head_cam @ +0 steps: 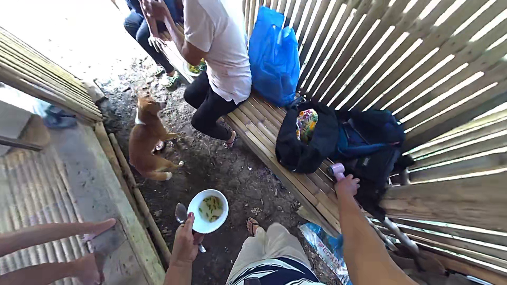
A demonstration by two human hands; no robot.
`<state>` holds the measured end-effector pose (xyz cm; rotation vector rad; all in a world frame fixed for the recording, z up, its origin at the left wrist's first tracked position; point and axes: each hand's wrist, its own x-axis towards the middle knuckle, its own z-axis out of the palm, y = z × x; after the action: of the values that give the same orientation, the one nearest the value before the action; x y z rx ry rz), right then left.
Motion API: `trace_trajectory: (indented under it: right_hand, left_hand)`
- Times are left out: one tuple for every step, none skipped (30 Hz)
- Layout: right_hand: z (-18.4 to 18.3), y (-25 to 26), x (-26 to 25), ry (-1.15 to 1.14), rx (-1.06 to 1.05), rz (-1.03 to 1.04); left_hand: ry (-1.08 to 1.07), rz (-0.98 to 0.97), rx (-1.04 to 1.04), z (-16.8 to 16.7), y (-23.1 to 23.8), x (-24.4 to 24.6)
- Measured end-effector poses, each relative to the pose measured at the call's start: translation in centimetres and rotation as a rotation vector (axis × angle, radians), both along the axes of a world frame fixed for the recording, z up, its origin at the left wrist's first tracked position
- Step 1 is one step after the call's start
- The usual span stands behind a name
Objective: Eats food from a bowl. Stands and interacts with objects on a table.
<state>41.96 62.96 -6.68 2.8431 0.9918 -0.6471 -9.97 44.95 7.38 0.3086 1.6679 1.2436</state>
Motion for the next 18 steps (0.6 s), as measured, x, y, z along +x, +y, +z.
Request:
trace_trajectory:
  right_hand:
    - [0.9, 0.9, -1.0, 0.014, 0.095, -0.045]
    - [2.0, 1.8, -2.2, 0.057, 0.216, -0.088]
    - [3.1, 2.9, -3.5, 0.129, 0.349, -0.127]
    - [4.0, 4.2, -4.8, 0.222, 0.473, -0.154]
    - [4.8, 5.5, -6.2, 0.330, 0.551, -0.157]
    - [5.1, 6.8, -7.5, 0.425, 0.579, -0.129]
    - [5.2, 8.3, -8.9, 0.479, 0.541, -0.074]
    - [5.1, 9.8, -10.4, 0.497, 0.456, -0.014]
    - [4.3, 11.3, -11.8, 0.479, 0.366, 0.031]
    - [3.2, 12.6, -12.8, 0.439, 0.298, 0.060]
    - [2.3, 13.9, -13.6, 0.395, 0.265, 0.069]
    - [1.8, 15.7, -14.1, 0.361, 0.258, 0.065]
    - [1.7, 17.5, -14.4, 0.329, 0.229, 0.059]
    - [1.8, 18.7, -14.3, 0.291, 0.155, 0.067]
    - [1.8, 19.3, -13.6, 0.256, 0.080, 0.092]
    - [1.9, 19.9, -12.4, 0.219, 0.033, 0.140]
    - [2.2, 20.5, -10.7, 0.177, 0.006, 0.202]
    - [2.9, 21.2, -9.2, 0.139, -0.001, 0.236]
  left_hand:
    - [0.003, -0.006, 0.000, 0.2, 1.6, -0.5]
    - [0.008, -0.013, 0.008, 0.4, 3.1, -0.8]
    - [0.011, -0.020, 0.022, 0.5, 4.6, -1.0]
    - [0.008, -0.022, 0.039, 0.7, 6.1, -1.2]
    - [0.002, -0.018, 0.052, 0.8, 7.4, -1.3]
    - [-0.003, -0.007, 0.062, 1.0, 8.7, -1.4]
    - [-0.007, 0.004, 0.069, 1.1, 10.0, -1.4]
    - [-0.011, 0.014, 0.071, 1.0, 11.3, -1.4]
    - [-0.012, 0.020, 0.072, 0.9, 12.5, -1.4]
    - [-0.013, 0.027, 0.071, 0.8, 13.4, -1.3]
    - [-0.016, 0.042, 0.072, 0.7, 14.4, -1.0]
    - [-0.019, 0.067, 0.077, 0.7, 15.6, -0.6]
    - [-0.024, 0.093, 0.075, 0.7, 16.7, -0.4]
    - [-0.033, 0.119, 0.063, 0.6, 17.5, -0.2]
    - [-0.047, 0.141, 0.049, 0.5, 18.0, 0.1]
    - [-0.061, 0.163, 0.036, 0.4, 18.4, 0.3]
    - [-0.076, 0.185, 0.027, 0.2, 19.0, 0.5]
    - [-0.088, 0.203, 0.028, -0.2, 19.6, 0.7]
